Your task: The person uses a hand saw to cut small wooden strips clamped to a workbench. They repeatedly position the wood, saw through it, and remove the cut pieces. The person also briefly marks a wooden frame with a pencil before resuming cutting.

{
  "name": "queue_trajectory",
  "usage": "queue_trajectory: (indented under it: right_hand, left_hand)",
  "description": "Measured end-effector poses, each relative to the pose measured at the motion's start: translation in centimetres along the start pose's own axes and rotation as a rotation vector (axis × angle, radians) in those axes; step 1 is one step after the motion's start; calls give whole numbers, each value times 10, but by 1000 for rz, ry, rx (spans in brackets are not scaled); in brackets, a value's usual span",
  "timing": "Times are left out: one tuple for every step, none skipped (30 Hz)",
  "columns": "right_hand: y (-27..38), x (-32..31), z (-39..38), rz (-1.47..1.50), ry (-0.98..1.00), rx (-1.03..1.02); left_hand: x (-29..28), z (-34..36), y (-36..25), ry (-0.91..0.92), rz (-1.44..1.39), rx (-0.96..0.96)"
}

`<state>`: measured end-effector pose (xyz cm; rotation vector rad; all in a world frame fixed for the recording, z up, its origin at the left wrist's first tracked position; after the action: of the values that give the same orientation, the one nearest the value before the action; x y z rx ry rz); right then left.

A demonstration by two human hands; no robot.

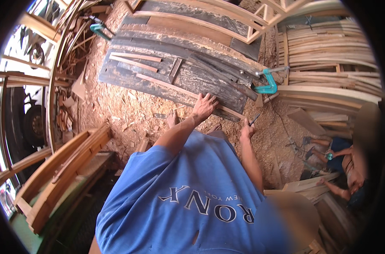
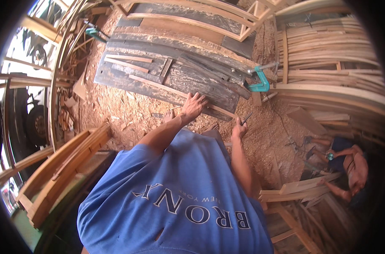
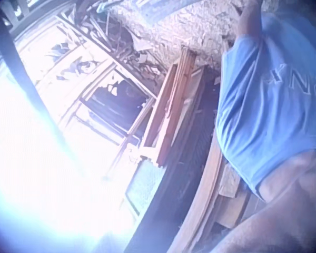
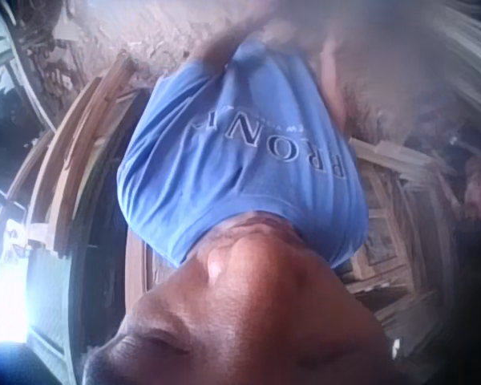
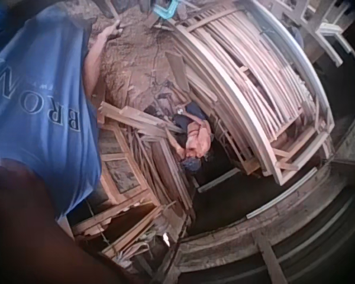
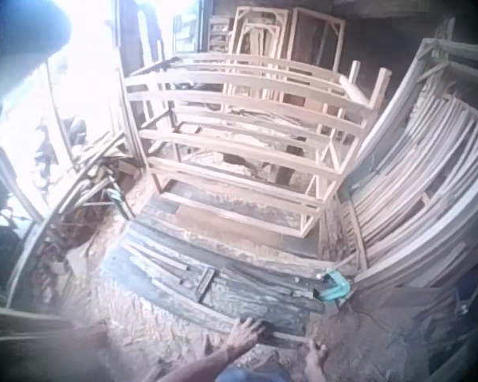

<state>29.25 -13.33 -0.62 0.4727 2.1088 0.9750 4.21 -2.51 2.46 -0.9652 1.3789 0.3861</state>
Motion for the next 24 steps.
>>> queue_trajectory:
  right_hand:
    - [-2, -1, 2, -9, 15, 22]
    - [-1, -3, 3, -66, -3, -29]
    - [-2, -4, 5, -54, 13, -9]
    - [-2, -6, 6, -39, 11, -2]
    - [-3, -8, 8, -24, 16, 29]
    - [-3, -9, 10, -4, 38, 30]
    - [-3, -10, 12, 10, 72, 55]
    - [-4, -12, 13, 30, 105, 82]
    - [-4, -15, 14, 5, 78, 128]
    - [-3, -15, 14, 80, 152, 103]
    - [-1, -15, 14, 100, 193, 98]
    - [2, -17, 13, 104, 182, 100]
    - [5, -16, 12, 110, 198, 111]
    - [10, -18, 9, 5, 178, 134]
    - [24, -18, 7, -110, 89, -83]
    - [38, -20, 2, -257, -47, -277]
    - [54, -19, -5, -427, -198, -434]
    - [69, -11, -10, -251, -99, -494]
    - [84, -3, -15, -110, -21, -498]
    - [99, 4, -23, 62, 42, -490]
    - [118, 19, -34, 19, 161, -628]
    - [137, 37, -46, 16, 291, -768]
    - [154, 55, -59, -103, 464, -889]
    - [166, 73, -67, -314, 556, -868]
  left_hand:
    - [-1, 1, -1, -26, 2, -14]
    - [-2, -1, -3, -120, 5, -18]
    - [-1, 0, -3, -124, -15, -35]
    - [1, 1, -3, -125, -34, -48]
    - [3, 3, -2, -114, -57, -54]
    - [5, 5, -1, -116, -64, -54]
    - [7, 6, 1, -119, -68, -42]
    - [8, 8, 2, -143, -64, -26]
    - [10, 8, 3, -135, -62, -19]
    - [10, 9, 4, -167, -73, -8]
    - [11, 9, 4, -155, -85, 3]
    - [12, 9, 5, -159, -88, 9]
    - [12, 8, 4, -199, -91, 7]
    - [11, 7, 4, -236, -93, 15]
    - [13, 7, 4, -213, -94, 8]
    - [16, 6, 5, -148, -142, -26]
    - [16, 5, 5, -164, -164, -35]
    - [16, 4, 6, -180, -189, -46]
    - [16, 2, 6, -169, -222, -55]
    - [16, 2, 7, -149, -215, -72]
    - [14, 1, 7, -196, -215, -67]
    - [12, 1, 8, -209, -228, -57]
    - [13, 1, 9, -162, -248, -62]
    - [12, 0, 9, -179, -263, -49]
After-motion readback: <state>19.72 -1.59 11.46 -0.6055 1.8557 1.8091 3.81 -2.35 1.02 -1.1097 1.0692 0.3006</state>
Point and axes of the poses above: each hand's wrist, its own z-axis towards the middle knuckle, its own x-axis out of the palm, y = z × x, the point moved 3 cm from there along z, towards the middle knuckle, and after that the axes turned 4 degrees about -z, right-handed, at the moved point
